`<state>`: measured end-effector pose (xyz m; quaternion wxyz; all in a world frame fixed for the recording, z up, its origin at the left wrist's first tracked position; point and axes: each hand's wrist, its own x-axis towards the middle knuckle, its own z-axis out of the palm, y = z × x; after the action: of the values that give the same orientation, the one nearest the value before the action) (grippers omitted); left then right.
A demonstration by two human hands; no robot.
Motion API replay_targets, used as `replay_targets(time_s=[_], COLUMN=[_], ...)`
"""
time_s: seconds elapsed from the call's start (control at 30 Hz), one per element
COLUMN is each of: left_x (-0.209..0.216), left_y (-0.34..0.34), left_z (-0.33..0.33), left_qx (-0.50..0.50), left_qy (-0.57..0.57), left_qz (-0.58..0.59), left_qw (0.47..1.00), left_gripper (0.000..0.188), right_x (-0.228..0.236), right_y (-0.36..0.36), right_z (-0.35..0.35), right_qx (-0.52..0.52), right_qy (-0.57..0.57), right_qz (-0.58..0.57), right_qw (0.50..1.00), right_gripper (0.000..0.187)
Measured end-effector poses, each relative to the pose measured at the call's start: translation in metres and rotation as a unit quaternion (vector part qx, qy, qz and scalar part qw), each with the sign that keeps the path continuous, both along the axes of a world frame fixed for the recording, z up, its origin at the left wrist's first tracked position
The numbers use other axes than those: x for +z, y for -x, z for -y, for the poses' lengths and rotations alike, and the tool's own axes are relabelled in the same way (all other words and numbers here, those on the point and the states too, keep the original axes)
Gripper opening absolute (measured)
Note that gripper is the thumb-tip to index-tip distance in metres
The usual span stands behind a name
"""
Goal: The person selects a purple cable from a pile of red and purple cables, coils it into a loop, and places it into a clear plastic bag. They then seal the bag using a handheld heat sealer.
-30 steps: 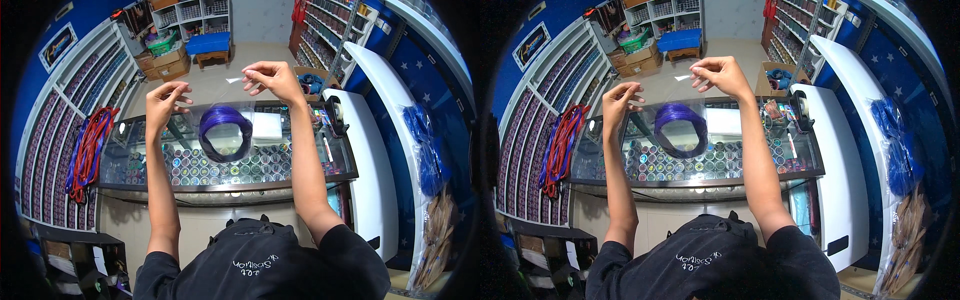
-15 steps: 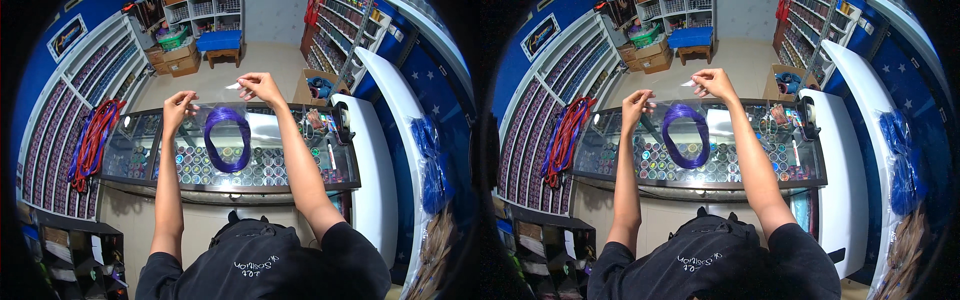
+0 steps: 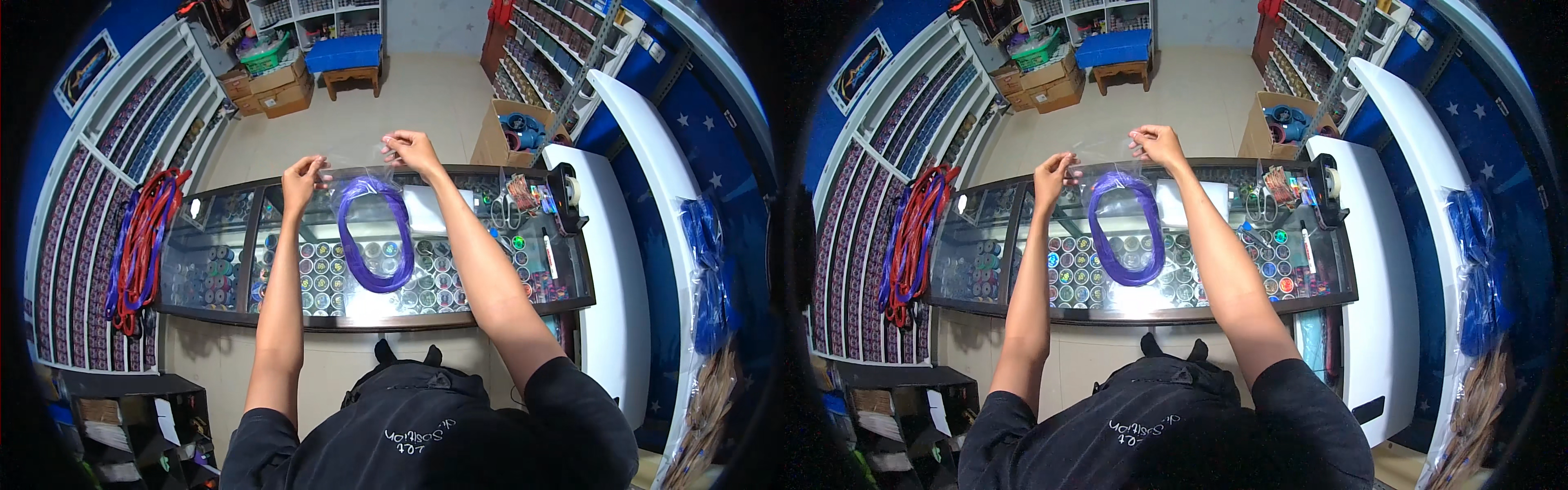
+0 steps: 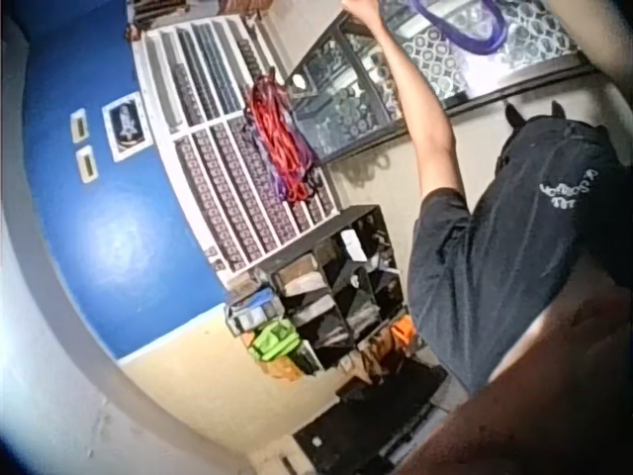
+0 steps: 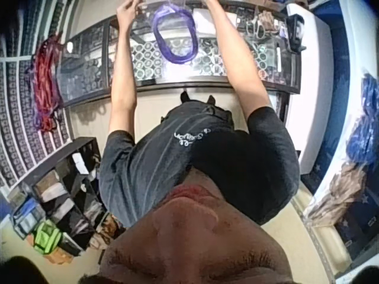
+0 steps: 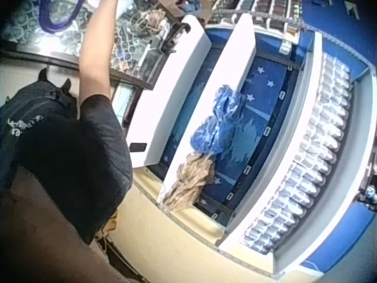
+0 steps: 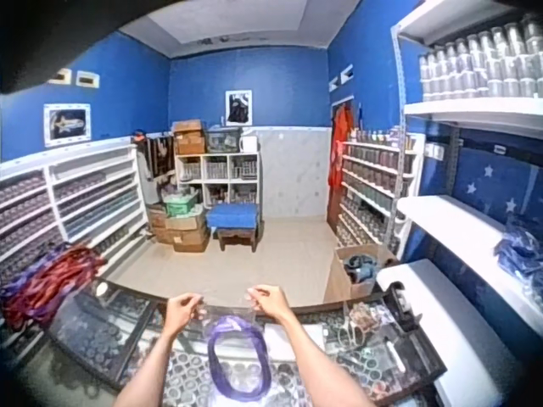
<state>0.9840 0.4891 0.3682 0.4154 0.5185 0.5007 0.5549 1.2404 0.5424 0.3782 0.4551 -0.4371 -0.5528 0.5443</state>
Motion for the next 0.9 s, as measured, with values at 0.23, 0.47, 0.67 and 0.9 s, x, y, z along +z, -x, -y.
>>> replay_targets(time_s=[0.23,0.47,0.67,0.9], left_x=[-0.051,-0.098,-0.125,-0.108], left_y=[0.009,0.016,0.023,0.012], left_z=[-0.029,-0.045,-0.046,0.010], left_qx=[0.011,0.018,0.081,-0.006], left_qy=[0.064,0.103,0.146,0.230], left_qz=[0.009,0.061,-0.114,-0.109], left_qw=[0.998,0.993,0.979,0.967], left_gripper=[0.022,0.026,0.041,0.053], right_x=[-0.045,-0.085,-0.108,-0.087], right_y=[0.018,0.029,0.024,0.020], right_z=[-0.025,-0.044,-0.034,0.013], right_qx=[-0.023,-0.058,-0.104,-0.035], right_qy=[0.037,0.063,-0.045,-0.020], right_qz=[-0.001,-0.002,0.219,0.342], right_qw=[0.999,0.996,0.969,0.939], right_gripper=[0.019,0.021,0.034,0.046])
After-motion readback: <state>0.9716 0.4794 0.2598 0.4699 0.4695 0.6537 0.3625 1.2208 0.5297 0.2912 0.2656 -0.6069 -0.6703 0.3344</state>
